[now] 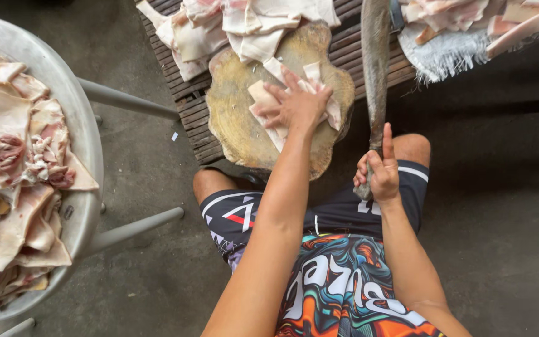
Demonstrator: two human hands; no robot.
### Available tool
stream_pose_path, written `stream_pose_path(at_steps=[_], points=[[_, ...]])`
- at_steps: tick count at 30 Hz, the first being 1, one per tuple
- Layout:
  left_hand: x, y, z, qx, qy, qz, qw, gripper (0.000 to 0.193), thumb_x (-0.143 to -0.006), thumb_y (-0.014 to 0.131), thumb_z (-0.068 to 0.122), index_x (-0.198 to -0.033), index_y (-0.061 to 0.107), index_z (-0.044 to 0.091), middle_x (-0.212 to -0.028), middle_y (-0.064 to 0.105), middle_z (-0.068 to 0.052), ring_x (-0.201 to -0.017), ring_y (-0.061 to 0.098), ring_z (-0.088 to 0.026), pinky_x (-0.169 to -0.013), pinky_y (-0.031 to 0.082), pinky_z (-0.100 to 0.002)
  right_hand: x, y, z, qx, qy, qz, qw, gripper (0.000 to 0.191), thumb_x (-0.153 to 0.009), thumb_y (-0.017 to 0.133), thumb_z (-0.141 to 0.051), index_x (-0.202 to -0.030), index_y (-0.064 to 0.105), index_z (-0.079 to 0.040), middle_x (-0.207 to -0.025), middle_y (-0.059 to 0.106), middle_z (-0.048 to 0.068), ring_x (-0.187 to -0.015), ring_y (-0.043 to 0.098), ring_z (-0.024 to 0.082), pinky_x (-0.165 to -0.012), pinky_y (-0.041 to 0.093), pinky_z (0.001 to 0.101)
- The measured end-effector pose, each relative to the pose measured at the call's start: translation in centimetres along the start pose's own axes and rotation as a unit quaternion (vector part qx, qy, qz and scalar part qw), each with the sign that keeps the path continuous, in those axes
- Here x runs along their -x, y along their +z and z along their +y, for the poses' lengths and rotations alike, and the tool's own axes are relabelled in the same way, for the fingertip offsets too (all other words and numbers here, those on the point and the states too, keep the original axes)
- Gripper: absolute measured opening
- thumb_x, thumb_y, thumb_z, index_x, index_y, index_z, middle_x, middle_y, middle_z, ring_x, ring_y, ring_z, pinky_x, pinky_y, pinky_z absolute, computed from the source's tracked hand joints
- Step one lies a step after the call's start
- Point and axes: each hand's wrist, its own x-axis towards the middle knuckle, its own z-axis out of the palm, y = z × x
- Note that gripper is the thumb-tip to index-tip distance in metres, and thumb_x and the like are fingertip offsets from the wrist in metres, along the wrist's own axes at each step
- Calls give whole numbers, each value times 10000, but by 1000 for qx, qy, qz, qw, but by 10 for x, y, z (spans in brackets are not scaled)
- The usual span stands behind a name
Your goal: The person slices pieces of raw pork skin into smaller rectangular strips using a large knife on a wooden cutting board, picking new pieces from a pile and moving finished slices to the side.
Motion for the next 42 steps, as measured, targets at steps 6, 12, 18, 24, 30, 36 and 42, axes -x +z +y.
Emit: stream_pose_path(at_steps=[6, 12, 18, 24, 30, 36, 42], points=[[-17, 2, -19, 17, -14, 27, 999, 1184, -755, 753, 616, -1640, 59, 247, -1698, -79, -250, -1420, 86, -720, -1044, 297, -815, 8, 3, 11, 37, 33, -20, 999, 752, -1078, 473, -98, -1677, 135, -403, -732, 500, 22, -546, 483, 97, -529, 527, 299], [-19, 1, -42, 60, 19, 97, 993, 1252, -633, 873, 324, -1617, 102, 262, -1620, 86, -315, -1348, 303, -568, -1073, 400, -621, 4, 14, 12, 65, 81, -19, 994, 759, -1040, 518, -88, -1661, 190, -378, -698, 497, 7, -536, 486, 85, -516, 506, 272], [-28, -9, -86, 2, 1, 84, 996, 1249, -708, 854, 137, -1665, 51, 108, -1306, 479, -269, -1137, 552, -374, -978, 502, -462, 7, 16, 7, 91, 110, -29, 989, 729, -1028, 541, -95, -1645, 240, -341, -678, 493, -6, -543, 480, 73, -515, 507, 257], [-29, 1, -94, -45, 124, 188, 973, 961, -839, 811, 141, -1596, 223, 59, -1186, 579, -266, -973, 645, -422, -783, 572, -510, 9, 17, 7, 113, 118, -34, 986, 728, -1022, 542, -84, -1645, 252, -324, -680, 483, -4, -554, 475, 76, -517, 507, 258], [-44, -16, -107, 131, 106, 117, 979, 815, -688, 757, -36, -1441, 467, 77, -1046, 694, -119, -866, 692, -243, -733, 546, -425, -11, 23, 9, 42, 131, -41, 990, 731, -1032, 518, -80, -1649, 227, -340, -696, 492, 19, -546, 476, 91, -522, 513, 275], [-68, -11, -125, 552, 98, -76, 824, 202, -730, 689, -81, -911, 652, 1, -819, 653, -40, -685, 642, -154, -590, 539, -298, -36, 24, 0, -98, 205, -43, 973, 774, -996, 496, -83, -1631, 173, -387, -719, 514, 64, -490, 486, 116, -501, 545, 332], [-56, 3, -69, 637, 31, -78, 766, 393, -746, 677, -87, -1110, 571, 18, -883, 628, -45, -732, 640, -146, -624, 556, -296, -70, 28, -8, -177, 273, -63, 943, 789, -998, 509, -66, -1625, 163, -398, -721, 500, 72, -497, 481, 130, -528, 542, 338]])
